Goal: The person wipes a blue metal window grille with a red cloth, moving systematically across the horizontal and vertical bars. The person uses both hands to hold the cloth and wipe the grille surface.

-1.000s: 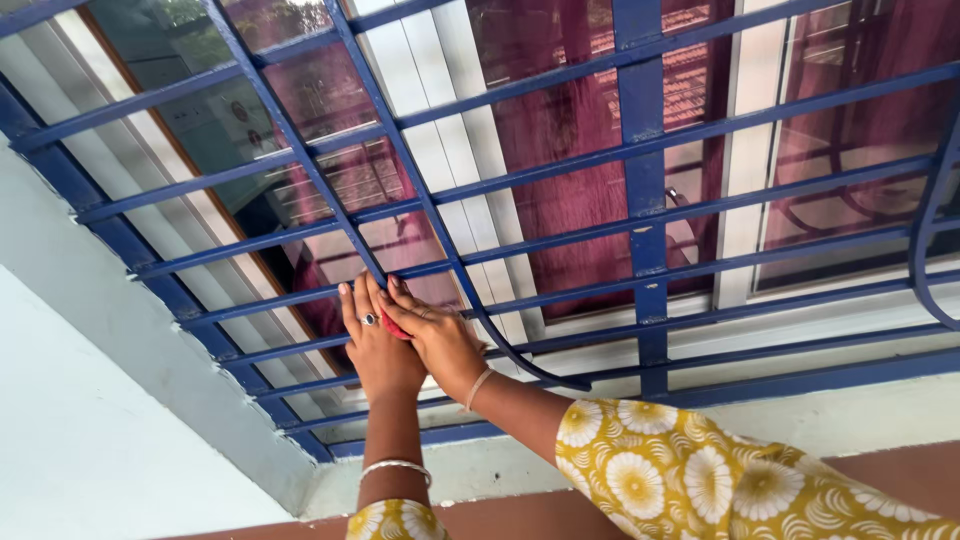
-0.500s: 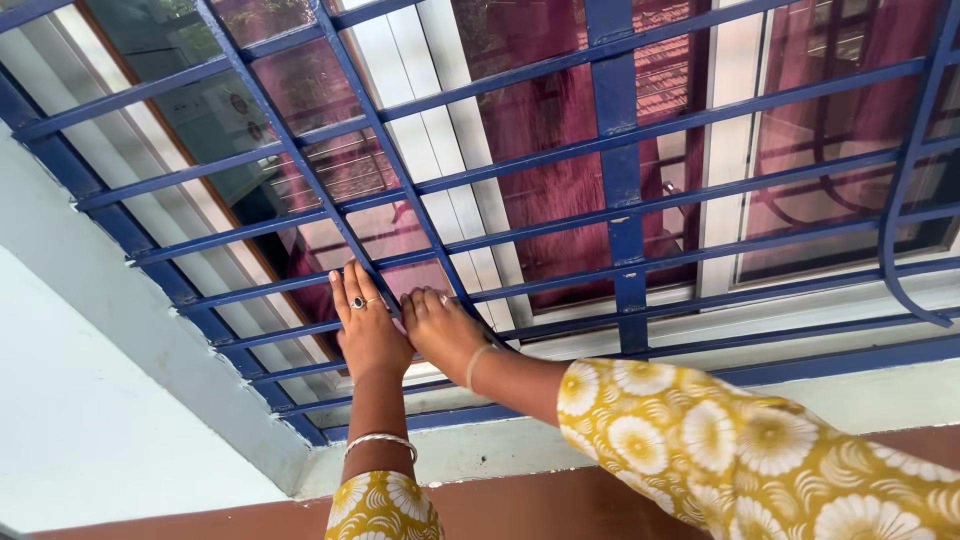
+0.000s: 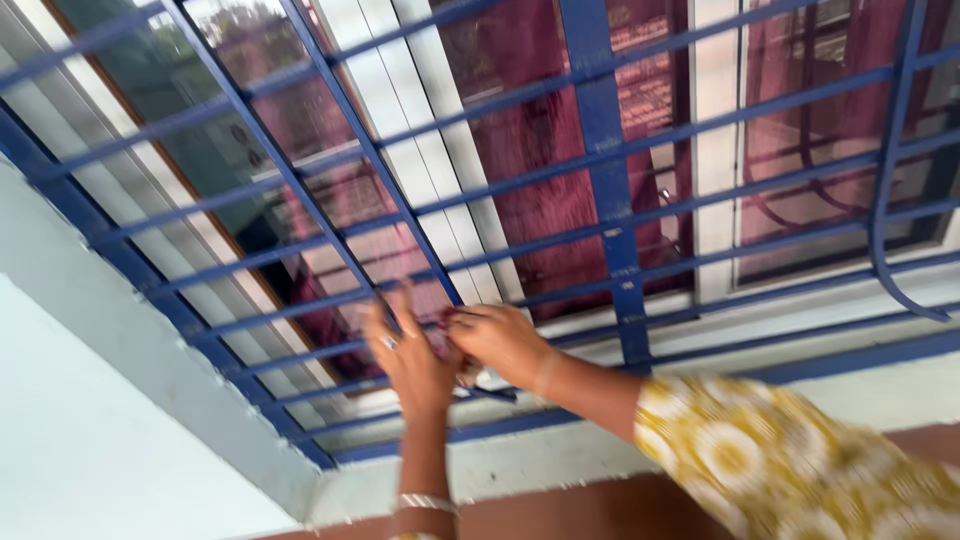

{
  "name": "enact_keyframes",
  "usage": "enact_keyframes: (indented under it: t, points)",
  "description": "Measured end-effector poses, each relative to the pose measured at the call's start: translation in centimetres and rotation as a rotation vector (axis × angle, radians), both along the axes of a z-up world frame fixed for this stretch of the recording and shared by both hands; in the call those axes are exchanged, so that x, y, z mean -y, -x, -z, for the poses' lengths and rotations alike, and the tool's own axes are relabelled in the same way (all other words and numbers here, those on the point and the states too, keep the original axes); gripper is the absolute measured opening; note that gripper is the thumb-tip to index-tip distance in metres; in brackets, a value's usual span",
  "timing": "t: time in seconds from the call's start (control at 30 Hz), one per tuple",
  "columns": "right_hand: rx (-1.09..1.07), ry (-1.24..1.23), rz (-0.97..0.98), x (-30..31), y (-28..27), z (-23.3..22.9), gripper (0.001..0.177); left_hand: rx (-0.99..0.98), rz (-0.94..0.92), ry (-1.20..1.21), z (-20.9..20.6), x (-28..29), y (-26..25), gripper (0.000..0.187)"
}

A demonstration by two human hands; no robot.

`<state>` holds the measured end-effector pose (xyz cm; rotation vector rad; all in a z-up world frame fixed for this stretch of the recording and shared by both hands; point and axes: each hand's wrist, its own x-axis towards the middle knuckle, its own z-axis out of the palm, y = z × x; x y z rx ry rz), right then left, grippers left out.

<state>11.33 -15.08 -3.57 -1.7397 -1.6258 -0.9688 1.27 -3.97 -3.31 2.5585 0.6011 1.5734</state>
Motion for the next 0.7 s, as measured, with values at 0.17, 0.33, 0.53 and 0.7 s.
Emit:
enact_keyframes:
  t: [0.17,0.33,0.53,0.7]
  points:
    - [-0.355,-0.204,0.025,2.0,-2.8,0.6,0.032,0.056,0.274,0.236,3.6,1.3,-3.9,0.08]
    - [-0.193,-0.016,0.16,-0.8,-2.0,1.9,0.036,-0.171,-0.035,-0.002,5.5,1.3,-5.3,0.067]
    - [0.0,-0.049,0.175,4.1,-2.9,1.1,0.055,-0.272,-0.1,0.068,4.0,2.5,-5.1,0.078]
    - [-0.102,-0.088,0.263,5.2,-3.9,2.3,0.034,-0.157,-0.127,0.001,5.1,2.6,-5.4,0.067]
